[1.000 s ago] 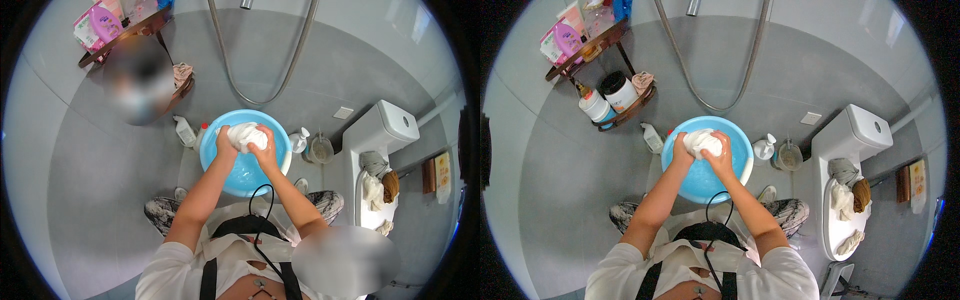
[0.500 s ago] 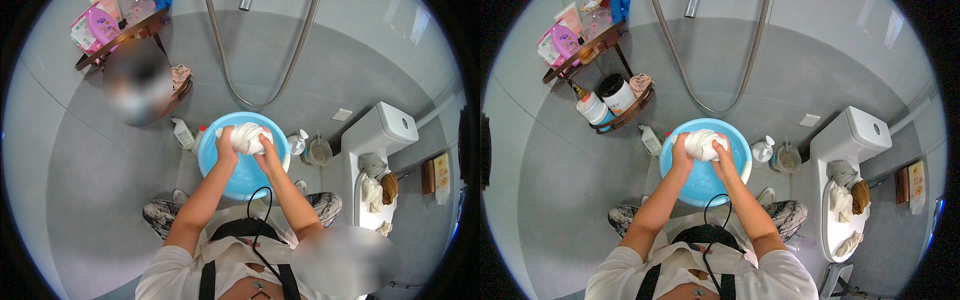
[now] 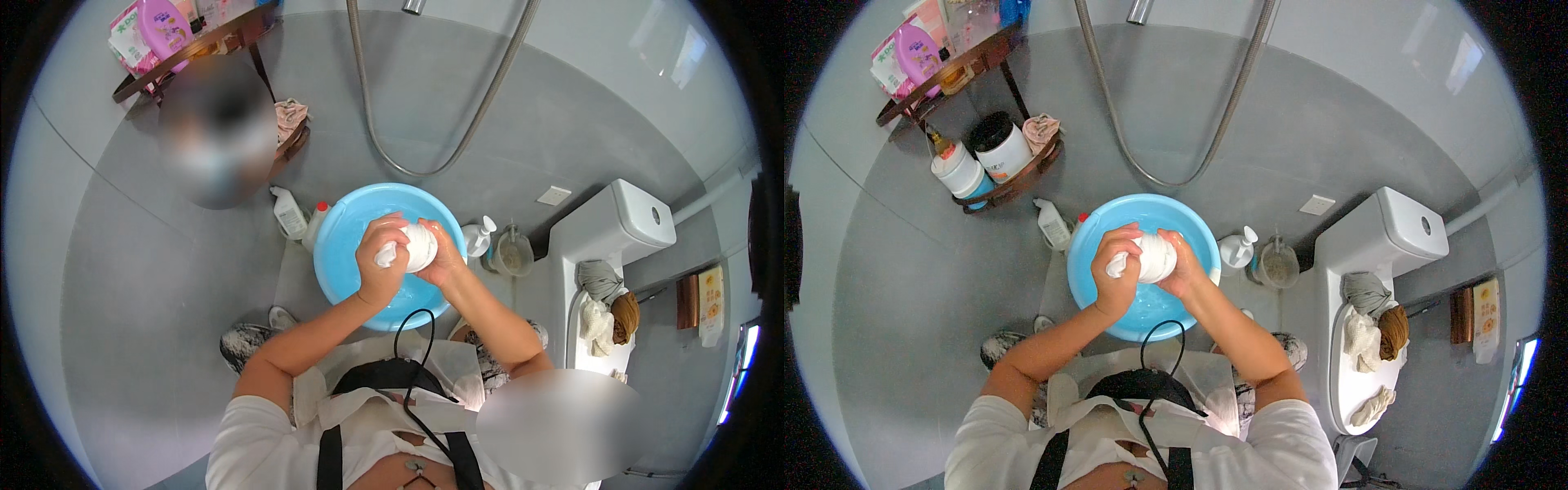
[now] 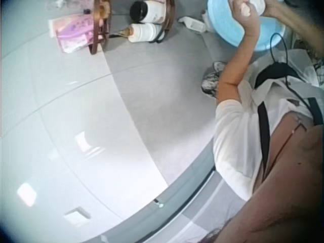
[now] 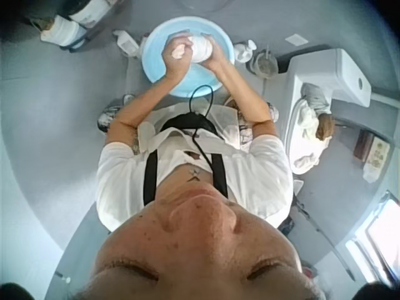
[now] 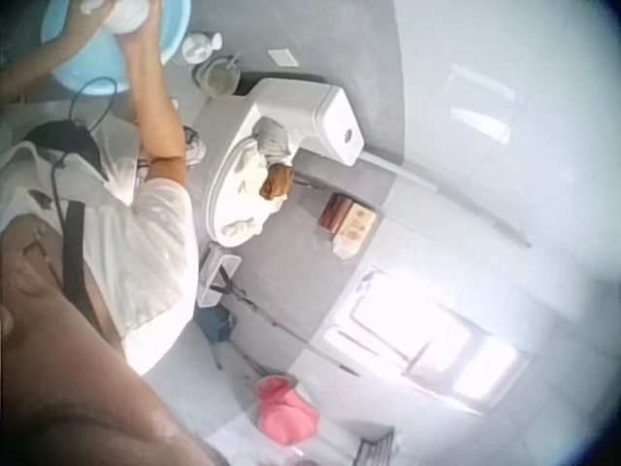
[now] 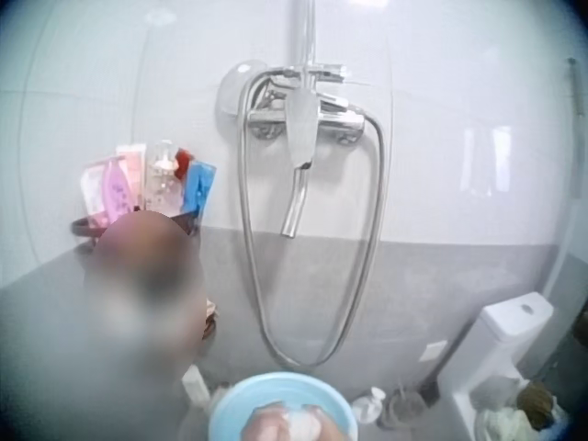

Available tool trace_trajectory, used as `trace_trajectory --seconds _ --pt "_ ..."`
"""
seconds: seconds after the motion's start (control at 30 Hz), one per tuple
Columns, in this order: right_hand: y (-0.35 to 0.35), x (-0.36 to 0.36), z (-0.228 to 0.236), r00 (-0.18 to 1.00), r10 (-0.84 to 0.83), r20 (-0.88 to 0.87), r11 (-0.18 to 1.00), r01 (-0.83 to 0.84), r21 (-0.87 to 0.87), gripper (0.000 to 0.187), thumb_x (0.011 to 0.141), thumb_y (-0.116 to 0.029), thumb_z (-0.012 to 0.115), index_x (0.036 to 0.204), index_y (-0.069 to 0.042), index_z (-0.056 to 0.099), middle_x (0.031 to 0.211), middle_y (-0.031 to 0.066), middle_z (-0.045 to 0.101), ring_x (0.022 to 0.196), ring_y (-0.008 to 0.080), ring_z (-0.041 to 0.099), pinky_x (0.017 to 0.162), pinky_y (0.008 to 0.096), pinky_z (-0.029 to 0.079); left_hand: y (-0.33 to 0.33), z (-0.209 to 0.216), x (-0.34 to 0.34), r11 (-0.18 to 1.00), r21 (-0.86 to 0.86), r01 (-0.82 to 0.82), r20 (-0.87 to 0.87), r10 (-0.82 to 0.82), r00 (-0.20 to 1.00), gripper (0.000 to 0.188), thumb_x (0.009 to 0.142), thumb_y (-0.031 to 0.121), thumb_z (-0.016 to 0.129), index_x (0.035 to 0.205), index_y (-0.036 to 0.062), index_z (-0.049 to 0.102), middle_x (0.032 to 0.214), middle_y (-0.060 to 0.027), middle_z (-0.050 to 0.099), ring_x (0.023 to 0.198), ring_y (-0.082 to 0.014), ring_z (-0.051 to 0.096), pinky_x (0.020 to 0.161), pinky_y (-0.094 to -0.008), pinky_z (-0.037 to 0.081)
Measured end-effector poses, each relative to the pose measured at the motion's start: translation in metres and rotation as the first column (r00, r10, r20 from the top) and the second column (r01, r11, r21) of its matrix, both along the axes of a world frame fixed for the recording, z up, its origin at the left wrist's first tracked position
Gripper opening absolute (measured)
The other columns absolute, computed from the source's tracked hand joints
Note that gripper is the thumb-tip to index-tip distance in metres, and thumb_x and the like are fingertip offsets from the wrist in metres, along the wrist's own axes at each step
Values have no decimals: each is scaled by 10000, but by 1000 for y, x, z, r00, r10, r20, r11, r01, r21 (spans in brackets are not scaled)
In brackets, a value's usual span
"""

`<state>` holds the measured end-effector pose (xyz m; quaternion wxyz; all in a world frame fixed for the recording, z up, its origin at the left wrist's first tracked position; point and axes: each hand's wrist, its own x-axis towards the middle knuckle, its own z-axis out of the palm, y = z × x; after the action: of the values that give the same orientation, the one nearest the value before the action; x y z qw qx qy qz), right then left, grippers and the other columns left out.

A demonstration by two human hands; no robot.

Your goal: The person hand-washes clothing in a blue basin, rinses it under a shower faucet, and sets the wet garments on a toilet tank.

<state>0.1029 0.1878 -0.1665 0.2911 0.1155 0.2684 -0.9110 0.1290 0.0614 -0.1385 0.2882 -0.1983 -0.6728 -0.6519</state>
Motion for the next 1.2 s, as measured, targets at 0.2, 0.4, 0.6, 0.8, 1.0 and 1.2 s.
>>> trace_trajectory --seconds 0.2,0.4,0.6,0.8,1.0,1.2 --pt "5 -13 14 986 167 -13 978 -167 -123 264 770 -329 563 875 -87 560 849 75 590 786 220 584 722 367 490 -5 12 -8 976 -200 88 -256 -138 957 147 590 -40 538 690 65 514 844 -87 579 884 -289 557 844 -436 415" --pt "15 -28 -11 962 264 66 962 -257 -96 212 770 -276 550 739 -68 575 698 64 586 613 185 573 574 316 500 2 -5 -6 955 -284 81 -312 -172 935 131 582 -8 573 659 85 522 850 -66 586 915 -283 552 852 -437 413" --pt "22 -39 -45 895 432 108 896 -412 -165 203 769 -247 540 682 -64 554 646 71 574 536 178 540 497 293 468 5 -19 -5 903 -426 59 -370 -234 899 164 477 99 619 629 122 559 804 -9 580 871 -200 559 826 -405 431" --pt "11 -36 -40 894 392 218 904 -419 91 196 756 -225 547 657 -58 521 659 90 560 577 193 545 542 305 471 1 -36 -5 816 -574 71 -422 -369 828 131 497 198 589 617 158 556 742 18 561 784 -163 560 787 -360 436" --pt "5 -43 -45 903 360 236 898 -404 176 232 757 -205 560 599 -62 471 657 97 521 703 237 567 620 331 482 -2 -48 -10 774 -630 61 -425 -409 808 88 527 205 567 603 165 546 737 26 560 803 -152 553 798 -339 419" --pt "2 -48 -50 890 401 219 889 -435 141 268 757 -203 575 560 -72 449 650 95 512 751 247 564 661 343 477 -5 -50 -14 771 -637 15 -462 -398 793 68 548 208 559 605 173 553 763 36 572 841 -141 547 801 -342 413"
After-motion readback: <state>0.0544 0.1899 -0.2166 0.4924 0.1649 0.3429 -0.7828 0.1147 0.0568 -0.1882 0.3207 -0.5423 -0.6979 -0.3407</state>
